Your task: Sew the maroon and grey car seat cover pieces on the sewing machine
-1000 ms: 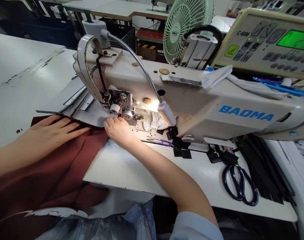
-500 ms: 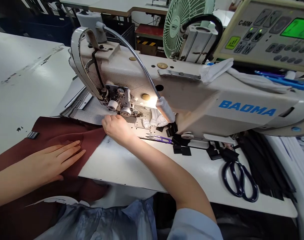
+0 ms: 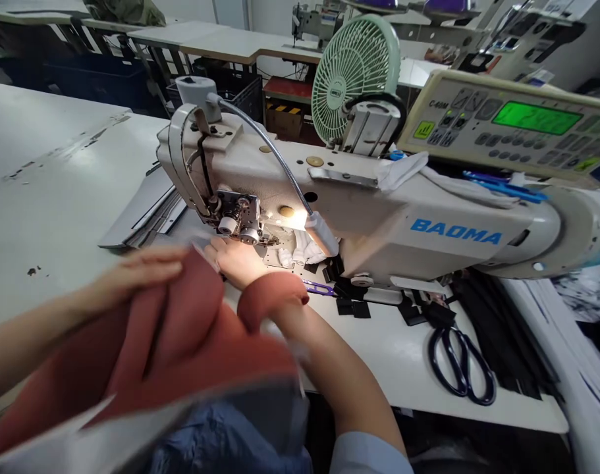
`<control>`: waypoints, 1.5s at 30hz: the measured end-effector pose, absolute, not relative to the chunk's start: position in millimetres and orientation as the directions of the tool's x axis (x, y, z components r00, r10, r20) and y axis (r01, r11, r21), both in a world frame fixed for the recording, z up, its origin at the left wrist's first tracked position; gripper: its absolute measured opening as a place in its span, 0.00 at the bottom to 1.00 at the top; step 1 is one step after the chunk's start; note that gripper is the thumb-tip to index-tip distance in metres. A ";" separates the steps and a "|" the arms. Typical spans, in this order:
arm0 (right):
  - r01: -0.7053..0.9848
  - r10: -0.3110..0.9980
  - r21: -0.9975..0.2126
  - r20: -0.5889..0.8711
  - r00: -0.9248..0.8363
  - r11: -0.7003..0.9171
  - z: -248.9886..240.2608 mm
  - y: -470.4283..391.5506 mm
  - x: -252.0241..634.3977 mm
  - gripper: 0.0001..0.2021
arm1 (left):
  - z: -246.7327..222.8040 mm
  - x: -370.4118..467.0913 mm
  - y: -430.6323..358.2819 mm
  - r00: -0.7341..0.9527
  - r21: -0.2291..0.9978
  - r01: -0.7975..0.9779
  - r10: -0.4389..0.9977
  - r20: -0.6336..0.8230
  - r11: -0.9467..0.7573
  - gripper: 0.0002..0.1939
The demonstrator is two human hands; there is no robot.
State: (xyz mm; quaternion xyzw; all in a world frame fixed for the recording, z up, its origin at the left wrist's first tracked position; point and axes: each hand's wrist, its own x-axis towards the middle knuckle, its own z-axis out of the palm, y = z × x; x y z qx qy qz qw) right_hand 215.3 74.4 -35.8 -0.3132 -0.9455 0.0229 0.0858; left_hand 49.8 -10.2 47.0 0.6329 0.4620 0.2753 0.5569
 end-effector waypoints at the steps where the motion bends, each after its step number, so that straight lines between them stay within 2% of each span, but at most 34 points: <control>1: 0.566 0.570 -0.068 0.151 -0.808 0.821 -36.8 75.7 217.3 0.09 | 38.1 58.2 -11.2 0.604 0.959 0.280 0.767 -0.218 0.052 0.18; 3: 0.509 0.500 0.011 0.162 -0.851 0.861 -38.8 77.8 221.1 0.09 | 28.6 67.7 -16.1 0.841 0.941 0.332 0.471 -0.266 -0.061 0.16; 4: 0.487 0.474 0.046 0.168 -0.864 0.872 -39.8 78.5 222.6 0.09 | 27.7 68.1 -18.8 0.885 0.933 0.340 0.375 -0.275 -0.119 0.17; 5: 0.469 0.452 0.075 0.174 -0.875 0.880 -40.5 79.0 223.9 0.09 | 28.0 65.5 -20.9 0.901 0.929 0.334 0.343 -0.265 -0.159 0.17; 6: 0.457 0.437 0.095 0.177 -0.882 0.884 -40.8 79.3 224.7 0.09 | 27.9 60.6 -22.3 0.891 0.928 0.324 0.389 -0.234 -0.184 0.16; 8: 0.448 0.427 0.106 0.173 -0.887 0.888 -40.0 79.3 225.2 0.09 | 21.6 45.8 -22.7 0.775 0.896 0.362 0.617 -0.136 -0.257 0.18; 9: 0.445 0.425 0.107 0.167 -0.890 0.889 -38.8 78.8 224.9 0.09 | 14.2 37.4 -21.9 0.667 0.842 0.441 0.741 -0.077 -0.310 0.21; 11: 0.428 0.412 0.109 0.142 -0.900 0.897 -35.2 76.1 224.1 0.10 | -7.4 21.2 -19.2 0.460 0.628 0.675 0.886 0.052 -0.387 0.20; 13: 0.425 0.416 0.117 0.094 -0.905 0.898 -31.1 69.8 224.1 0.12 | -30.3 6.8 -15.5 0.426 0.376 0.810 0.892 0.147 -0.449 0.19; 15: 0.461 0.461 0.122 0.029 -0.887 0.879 -28.3 59.6 225.7 0.14 | -45.7 -5.6 -11.5 0.526 0.218 0.802 0.831 0.182 -0.556 0.22; 18: 0.556 0.563 0.136 -0.015 -0.827 0.820 -29.3 41.9 229.6 0.16 | -49.4 -18.1 -7.8 0.675 0.129 0.702 0.712 0.193 -0.701 0.22; 20: 0.589 0.596 0.140 -0.008 -0.803 0.796 -32.6 33.2 230.9 0.17 | -42.7 -17.9 -6.3 0.716 0.078 0.662 0.659 0.231 -0.746 0.22; 22: 0.598 0.605 0.133 -0.010 -0.796 0.790 -35.6 28.8 230.5 0.18 | -32.7 -8.4 -1.7 0.705 -0.008 0.680 0.651 0.282 -0.733 0.22; 24: 0.600 0.607 0.129 -0.020 -0.794 0.790 -36.5 28.0 229.7 0.20 | -21.6 7.0 9.7 0.642 -0.082 0.755 0.708 0.295 -0.650 0.23; 26: 0.602 0.611 0.137 -0.031 -0.791 0.787 -34.6 28.5 229.6 0.22 | -11.5 21.7 26.9 0.576 -0.072 0.813 0.779 0.245 -0.578 0.21; 28: 0.589 0.601 0.148 -0.052 -0.797 0.794 -30.3 29.1 231.1 0.24 | -4.8 30.0 44.5 0.526 0.013 0.844 0.831 0.179 -0.537 0.17; 31: 0.558 0.575 0.152 -0.096 -0.813 0.815 -22.7 30.2 235.7 0.24 | -3.9 30.7 58.8 0.449 0.090 0.878 0.875 0.181 -0.469 0.18; 40: 0.579 0.592 0.128 -0.118 -0.797 0.805 -16.6 42.2 243.3 0.20 | -12.9 41.7 50.8 0.522 -0.148 0.852 0.790 0.321 -0.502 0.16; 45: 0.598 0.612 0.143 -0.089 -0.786 0.789 -22.8 46.8 239.8 0.23 | -19.5 48.1 55.2 0.557 -0.198 0.831 0.770 0.311 -0.520 0.13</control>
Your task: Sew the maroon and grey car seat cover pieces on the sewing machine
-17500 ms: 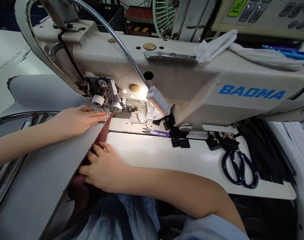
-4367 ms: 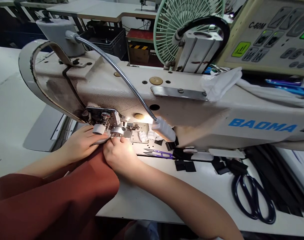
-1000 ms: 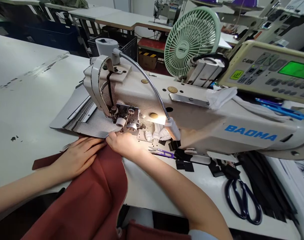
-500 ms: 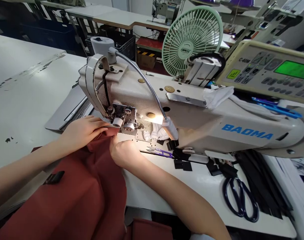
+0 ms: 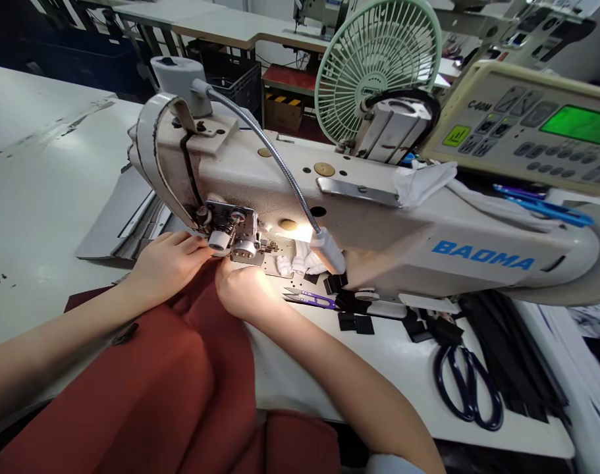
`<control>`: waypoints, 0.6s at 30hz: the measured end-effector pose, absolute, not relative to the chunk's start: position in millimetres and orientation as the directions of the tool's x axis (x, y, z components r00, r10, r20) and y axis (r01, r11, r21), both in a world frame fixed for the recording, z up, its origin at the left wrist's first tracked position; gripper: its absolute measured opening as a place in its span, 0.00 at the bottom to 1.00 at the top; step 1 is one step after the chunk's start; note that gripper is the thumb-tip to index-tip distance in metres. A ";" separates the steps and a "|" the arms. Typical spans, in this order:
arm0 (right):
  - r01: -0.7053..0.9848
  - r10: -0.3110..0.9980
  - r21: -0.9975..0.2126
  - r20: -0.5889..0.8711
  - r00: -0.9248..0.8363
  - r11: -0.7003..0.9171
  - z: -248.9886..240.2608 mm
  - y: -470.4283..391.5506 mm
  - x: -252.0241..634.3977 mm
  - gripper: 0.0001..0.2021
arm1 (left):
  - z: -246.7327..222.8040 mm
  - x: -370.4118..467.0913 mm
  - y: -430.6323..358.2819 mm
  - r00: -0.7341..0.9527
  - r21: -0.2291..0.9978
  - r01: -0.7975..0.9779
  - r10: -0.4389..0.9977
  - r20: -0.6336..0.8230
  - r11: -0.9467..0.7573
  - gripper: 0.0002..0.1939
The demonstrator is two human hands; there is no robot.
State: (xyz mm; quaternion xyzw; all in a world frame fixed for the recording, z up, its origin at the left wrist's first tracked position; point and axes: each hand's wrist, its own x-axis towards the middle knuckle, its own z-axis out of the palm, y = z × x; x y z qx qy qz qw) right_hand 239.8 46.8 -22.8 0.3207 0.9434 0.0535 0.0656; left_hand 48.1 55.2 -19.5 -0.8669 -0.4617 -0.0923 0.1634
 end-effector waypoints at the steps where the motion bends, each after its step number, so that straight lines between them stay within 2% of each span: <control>1: 0.605 0.619 0.145 -0.079 -0.781 0.783 -24.6 47.1 239.2 0.23 | -21.2 48.2 56.7 0.552 -0.194 0.834 0.777 0.305 -0.516 0.14; 4: 0.611 0.625 0.151 -0.077 -0.777 0.777 -29.4 46.5 240.1 0.25 | -24.5 45.6 62.3 0.518 -0.128 0.855 0.810 0.275 -0.503 0.14; 7: 0.585 0.597 0.135 -0.070 -0.799 0.800 -31.5 43.7 244.0 0.26 | -25.2 40.2 67.4 0.485 0.029 0.861 0.838 0.248 -0.507 0.12; 9: 0.568 0.576 0.121 -0.048 -0.816 0.814 -31.1 41.7 246.3 0.27 | -25.1 37.8 68.8 0.480 0.092 0.853 0.841 0.251 -0.514 0.12; 11: 0.567 0.574 0.120 -0.033 -0.818 0.815 -29.9 40.6 246.8 0.26 | -25.7 38.4 68.8 0.499 0.064 0.845 0.825 0.264 -0.531 0.12; 18: 0.647 0.654 0.119 -0.035 -0.756 0.753 -35.1 42.0 234.4 0.26 | -36.8 50.5 71.4 0.612 -0.167 0.783 0.697 0.373 -0.599 0.13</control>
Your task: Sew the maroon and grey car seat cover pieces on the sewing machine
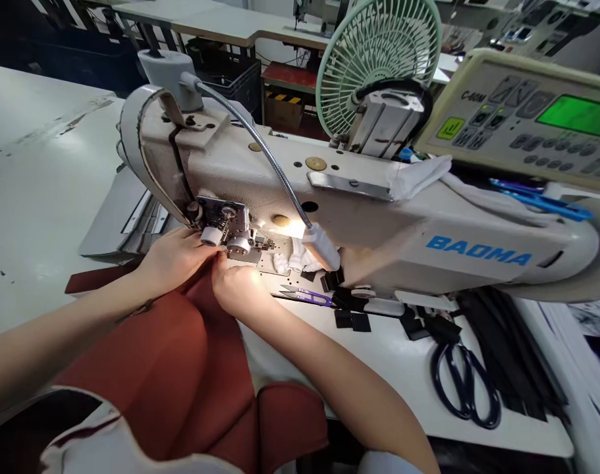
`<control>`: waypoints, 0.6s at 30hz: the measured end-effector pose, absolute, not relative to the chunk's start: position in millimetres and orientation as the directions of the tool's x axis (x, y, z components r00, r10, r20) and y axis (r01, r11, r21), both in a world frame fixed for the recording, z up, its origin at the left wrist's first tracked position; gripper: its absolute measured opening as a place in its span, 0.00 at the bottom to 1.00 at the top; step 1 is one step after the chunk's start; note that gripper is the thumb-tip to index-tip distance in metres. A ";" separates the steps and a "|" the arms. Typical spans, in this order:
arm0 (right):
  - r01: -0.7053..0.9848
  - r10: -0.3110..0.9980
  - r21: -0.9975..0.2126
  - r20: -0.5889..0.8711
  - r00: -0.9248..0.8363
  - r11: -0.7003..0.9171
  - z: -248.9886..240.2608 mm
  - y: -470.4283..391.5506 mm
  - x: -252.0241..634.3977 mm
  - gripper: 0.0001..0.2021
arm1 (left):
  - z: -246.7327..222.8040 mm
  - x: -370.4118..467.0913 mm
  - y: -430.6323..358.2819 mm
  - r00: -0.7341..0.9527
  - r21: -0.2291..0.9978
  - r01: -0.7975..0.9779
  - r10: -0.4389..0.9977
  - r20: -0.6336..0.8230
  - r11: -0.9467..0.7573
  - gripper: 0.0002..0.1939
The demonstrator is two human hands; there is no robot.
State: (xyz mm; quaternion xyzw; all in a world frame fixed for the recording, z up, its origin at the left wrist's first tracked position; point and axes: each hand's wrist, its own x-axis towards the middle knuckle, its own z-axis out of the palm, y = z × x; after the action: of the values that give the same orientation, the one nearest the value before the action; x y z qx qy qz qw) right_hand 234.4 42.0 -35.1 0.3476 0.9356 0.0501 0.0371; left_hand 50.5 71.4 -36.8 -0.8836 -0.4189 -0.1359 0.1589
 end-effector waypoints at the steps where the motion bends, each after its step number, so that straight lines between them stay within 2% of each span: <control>1: 0.659 0.666 0.116 -0.037 -0.745 0.743 -36.5 42.4 232.6 0.27 | -38.4 50.8 72.7 0.622 -0.175 0.776 0.689 0.372 -0.606 0.13; 5: 0.689 0.693 0.070 -0.059 -0.719 0.721 -34.8 45.0 234.0 0.26 | -38.0 46.7 76.4 0.634 -0.141 0.768 0.709 0.308 -0.625 0.13; 12: 0.608 0.610 -0.056 0.052 -0.790 0.792 -27.8 33.6 253.6 0.26 | -16.7 34.7 70.9 0.675 -0.145 0.737 0.703 0.223 -0.661 0.12; 18: 0.632 0.628 -0.019 0.142 -0.765 0.775 -47.3 27.1 240.3 0.23 | -17.0 50.2 66.4 0.651 -0.164 0.758 0.746 0.138 -0.631 0.11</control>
State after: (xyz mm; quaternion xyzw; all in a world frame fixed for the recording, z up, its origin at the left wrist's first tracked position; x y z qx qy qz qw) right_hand 240.3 27.1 -47.3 0.3354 0.9393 0.0150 -0.0704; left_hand 50.2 66.4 -17.0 -0.9027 -0.4166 -0.0284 0.1038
